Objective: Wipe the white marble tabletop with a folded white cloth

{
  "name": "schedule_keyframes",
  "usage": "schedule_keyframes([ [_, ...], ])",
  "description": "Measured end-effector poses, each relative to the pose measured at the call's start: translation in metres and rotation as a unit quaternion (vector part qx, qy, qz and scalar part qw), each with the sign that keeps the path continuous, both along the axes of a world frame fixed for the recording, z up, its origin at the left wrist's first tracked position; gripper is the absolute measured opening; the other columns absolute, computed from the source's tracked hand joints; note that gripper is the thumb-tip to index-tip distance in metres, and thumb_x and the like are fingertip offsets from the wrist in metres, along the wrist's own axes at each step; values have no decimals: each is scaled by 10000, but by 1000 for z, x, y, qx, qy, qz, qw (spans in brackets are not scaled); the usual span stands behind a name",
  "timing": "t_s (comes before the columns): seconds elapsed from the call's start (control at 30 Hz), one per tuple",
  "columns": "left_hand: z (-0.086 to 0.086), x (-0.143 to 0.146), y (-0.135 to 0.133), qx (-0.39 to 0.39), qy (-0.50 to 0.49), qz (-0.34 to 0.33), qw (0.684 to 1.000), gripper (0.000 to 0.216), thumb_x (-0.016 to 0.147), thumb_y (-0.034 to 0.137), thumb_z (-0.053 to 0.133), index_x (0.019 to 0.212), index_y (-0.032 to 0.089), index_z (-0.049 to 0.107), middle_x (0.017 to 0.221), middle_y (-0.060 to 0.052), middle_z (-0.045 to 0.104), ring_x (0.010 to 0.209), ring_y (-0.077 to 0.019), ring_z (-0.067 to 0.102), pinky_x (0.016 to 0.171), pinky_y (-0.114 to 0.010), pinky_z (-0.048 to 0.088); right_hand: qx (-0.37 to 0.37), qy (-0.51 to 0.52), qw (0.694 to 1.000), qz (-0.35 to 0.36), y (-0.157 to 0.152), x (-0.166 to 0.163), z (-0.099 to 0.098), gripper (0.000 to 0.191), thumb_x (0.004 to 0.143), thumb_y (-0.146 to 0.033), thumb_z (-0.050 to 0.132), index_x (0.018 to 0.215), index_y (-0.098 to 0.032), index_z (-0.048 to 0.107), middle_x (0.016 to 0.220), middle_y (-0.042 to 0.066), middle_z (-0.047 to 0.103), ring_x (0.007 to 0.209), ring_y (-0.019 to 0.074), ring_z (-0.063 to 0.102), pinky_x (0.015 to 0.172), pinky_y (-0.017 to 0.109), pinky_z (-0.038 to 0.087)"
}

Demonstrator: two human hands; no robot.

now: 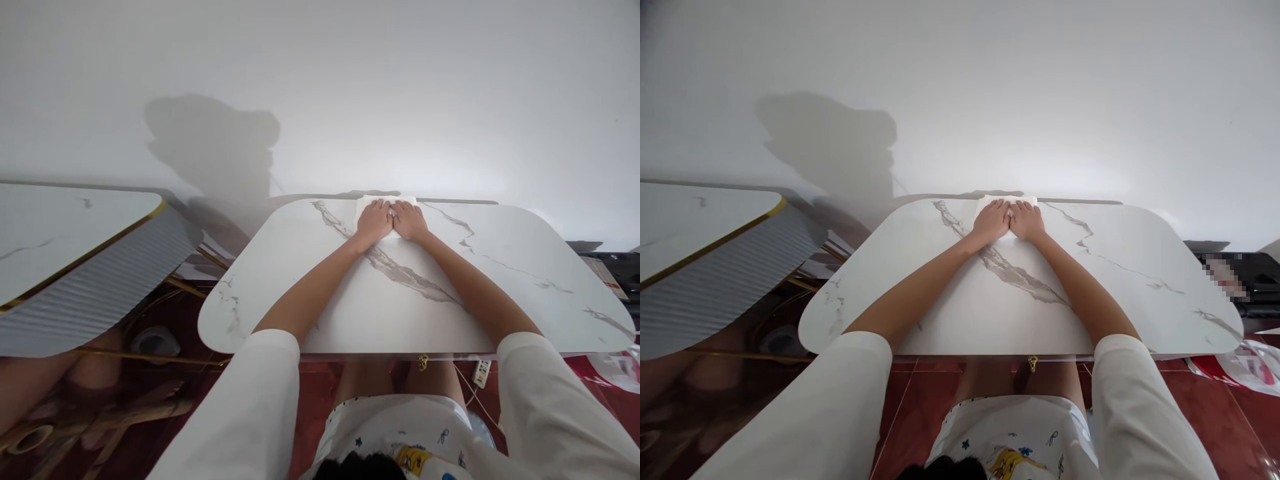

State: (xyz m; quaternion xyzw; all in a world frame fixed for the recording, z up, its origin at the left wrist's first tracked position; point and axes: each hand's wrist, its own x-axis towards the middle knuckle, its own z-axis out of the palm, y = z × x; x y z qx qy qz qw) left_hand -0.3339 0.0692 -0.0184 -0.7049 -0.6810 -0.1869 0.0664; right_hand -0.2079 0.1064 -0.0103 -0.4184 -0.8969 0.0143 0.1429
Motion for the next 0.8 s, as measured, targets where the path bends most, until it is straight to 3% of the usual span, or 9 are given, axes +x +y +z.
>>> schedule_keyframes([
  [0.5, -6, -12, 39, 12, 26, 15, 999, 468, 938, 199, 322, 1350, 74, 503, 1412, -162, 528, 1349, -264, 432, 1135, -397, 322, 3, 40, 999, 4, 35, -10, -1, 455, 943, -215, 330, 1351, -140, 516, 1486, 134, 468, 1362, 276, 402, 1105, 474, 320],
  [0.8, -10, -13, 44, 23, 48, 9, 999, 451, 941, 196, 331, 1345, 83, 496, 1400, -165, 532, 1330, -259, 443, 1106, -405, 347, 3, 31, 1000, 0, 37, -8, -5, 492, 956, -243, 318, 1417, -146, 461, 1520, 111, 432, 1398, 280, 354, 1136, 483, 287],
])
